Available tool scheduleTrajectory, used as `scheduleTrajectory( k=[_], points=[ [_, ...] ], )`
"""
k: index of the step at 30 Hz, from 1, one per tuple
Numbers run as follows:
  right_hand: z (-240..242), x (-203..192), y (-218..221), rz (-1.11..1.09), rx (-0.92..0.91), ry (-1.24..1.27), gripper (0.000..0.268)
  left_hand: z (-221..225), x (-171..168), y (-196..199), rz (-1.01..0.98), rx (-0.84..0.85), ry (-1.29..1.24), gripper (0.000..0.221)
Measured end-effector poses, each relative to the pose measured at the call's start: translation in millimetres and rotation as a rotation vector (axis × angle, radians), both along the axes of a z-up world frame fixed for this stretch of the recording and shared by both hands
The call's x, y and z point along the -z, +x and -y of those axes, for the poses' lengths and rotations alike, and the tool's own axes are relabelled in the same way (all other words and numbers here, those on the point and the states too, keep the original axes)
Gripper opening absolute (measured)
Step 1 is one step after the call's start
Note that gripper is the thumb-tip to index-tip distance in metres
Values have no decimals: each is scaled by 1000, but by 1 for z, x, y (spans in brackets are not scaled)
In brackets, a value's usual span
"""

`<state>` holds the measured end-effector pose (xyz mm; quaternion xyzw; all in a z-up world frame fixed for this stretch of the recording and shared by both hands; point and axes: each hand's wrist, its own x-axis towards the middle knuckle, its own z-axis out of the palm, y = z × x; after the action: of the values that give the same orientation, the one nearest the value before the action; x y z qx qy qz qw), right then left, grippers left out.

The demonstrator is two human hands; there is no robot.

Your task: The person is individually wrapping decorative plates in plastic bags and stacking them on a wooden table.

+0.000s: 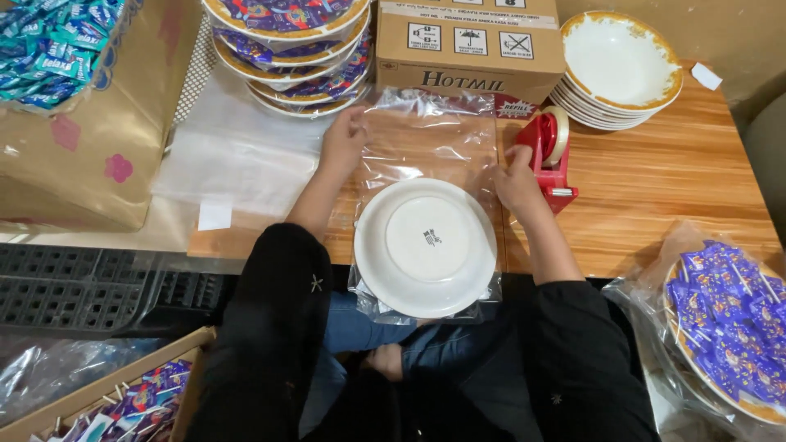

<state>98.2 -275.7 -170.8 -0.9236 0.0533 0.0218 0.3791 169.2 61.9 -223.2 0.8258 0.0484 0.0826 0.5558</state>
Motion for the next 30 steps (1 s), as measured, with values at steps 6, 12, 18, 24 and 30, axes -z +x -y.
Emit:
scheduleTrajectory(
  k=[6,12,18,24,30],
  points=[
    [23,29,11,75,-45,-199,34,10,-39,-88,-12,-3,200,45],
    [1,20,9,655,-206,-400,21,26,-47,-131,-29,22,293,55],
    [-63,-36,-33,430,-716,-217,18,26,-32,-132,-52,27,233,44],
    [-85,27,29,455,-779,-445,18,34,-4,-118,47,-33,345,32],
    [-87,17,63,517,-647,-539,32,34,1,-131,207,-45,312,40]
  ],
)
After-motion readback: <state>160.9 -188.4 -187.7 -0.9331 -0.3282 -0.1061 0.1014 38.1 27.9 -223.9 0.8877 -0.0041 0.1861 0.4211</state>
